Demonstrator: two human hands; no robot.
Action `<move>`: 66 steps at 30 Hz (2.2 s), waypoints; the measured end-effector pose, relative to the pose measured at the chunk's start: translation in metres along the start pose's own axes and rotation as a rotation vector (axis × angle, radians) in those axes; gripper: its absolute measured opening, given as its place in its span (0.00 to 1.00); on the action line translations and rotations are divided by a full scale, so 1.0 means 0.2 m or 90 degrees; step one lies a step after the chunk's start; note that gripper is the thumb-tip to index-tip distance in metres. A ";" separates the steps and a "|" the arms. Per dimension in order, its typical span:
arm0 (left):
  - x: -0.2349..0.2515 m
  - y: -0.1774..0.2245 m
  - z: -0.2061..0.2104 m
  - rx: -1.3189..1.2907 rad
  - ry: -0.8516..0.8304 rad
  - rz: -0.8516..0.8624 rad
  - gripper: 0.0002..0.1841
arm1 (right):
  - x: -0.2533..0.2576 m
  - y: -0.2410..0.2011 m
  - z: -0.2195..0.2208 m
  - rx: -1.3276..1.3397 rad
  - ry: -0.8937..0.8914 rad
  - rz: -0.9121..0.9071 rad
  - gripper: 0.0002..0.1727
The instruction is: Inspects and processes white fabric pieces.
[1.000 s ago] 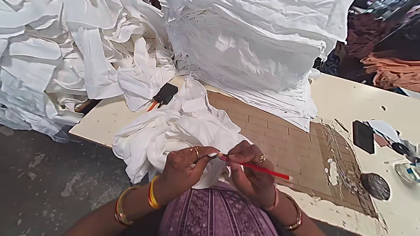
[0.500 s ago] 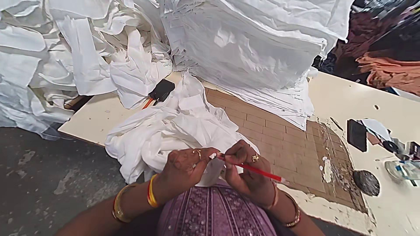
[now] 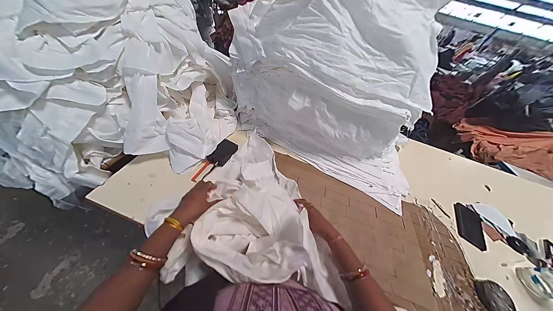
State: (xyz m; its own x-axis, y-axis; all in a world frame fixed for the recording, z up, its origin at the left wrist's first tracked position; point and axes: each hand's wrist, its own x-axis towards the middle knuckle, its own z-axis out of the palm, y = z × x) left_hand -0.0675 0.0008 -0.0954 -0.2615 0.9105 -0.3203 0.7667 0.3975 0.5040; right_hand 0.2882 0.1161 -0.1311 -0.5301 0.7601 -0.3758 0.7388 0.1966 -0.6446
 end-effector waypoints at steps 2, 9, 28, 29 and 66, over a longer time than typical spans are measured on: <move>0.00 0.10 0.00 0.078 -0.089 0.013 0.17 | 0.00 -0.04 0.00 -0.054 -0.046 -0.029 0.16; 0.09 0.30 -0.06 0.110 -0.030 0.183 0.50 | -0.35 -0.16 -0.73 -0.109 0.590 -0.349 0.15; 0.13 0.39 -0.39 -0.419 0.700 0.269 0.20 | -1.03 0.47 -0.71 -0.104 1.206 -0.100 0.22; 0.11 0.34 -0.34 -0.330 0.583 0.199 0.22 | -1.02 0.56 -0.59 -0.100 1.079 -0.032 0.21; -0.04 -0.09 0.20 -0.246 0.178 0.582 0.26 | -0.94 0.42 -0.15 0.196 -0.172 -0.242 0.29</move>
State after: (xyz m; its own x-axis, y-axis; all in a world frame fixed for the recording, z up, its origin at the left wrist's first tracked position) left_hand -0.0561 -0.0190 -0.1332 0.1615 0.8578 0.4880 0.5129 -0.4954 0.7011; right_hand 0.4635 0.0078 -0.0947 -0.8536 0.4769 -0.2097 0.3402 0.2055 -0.9176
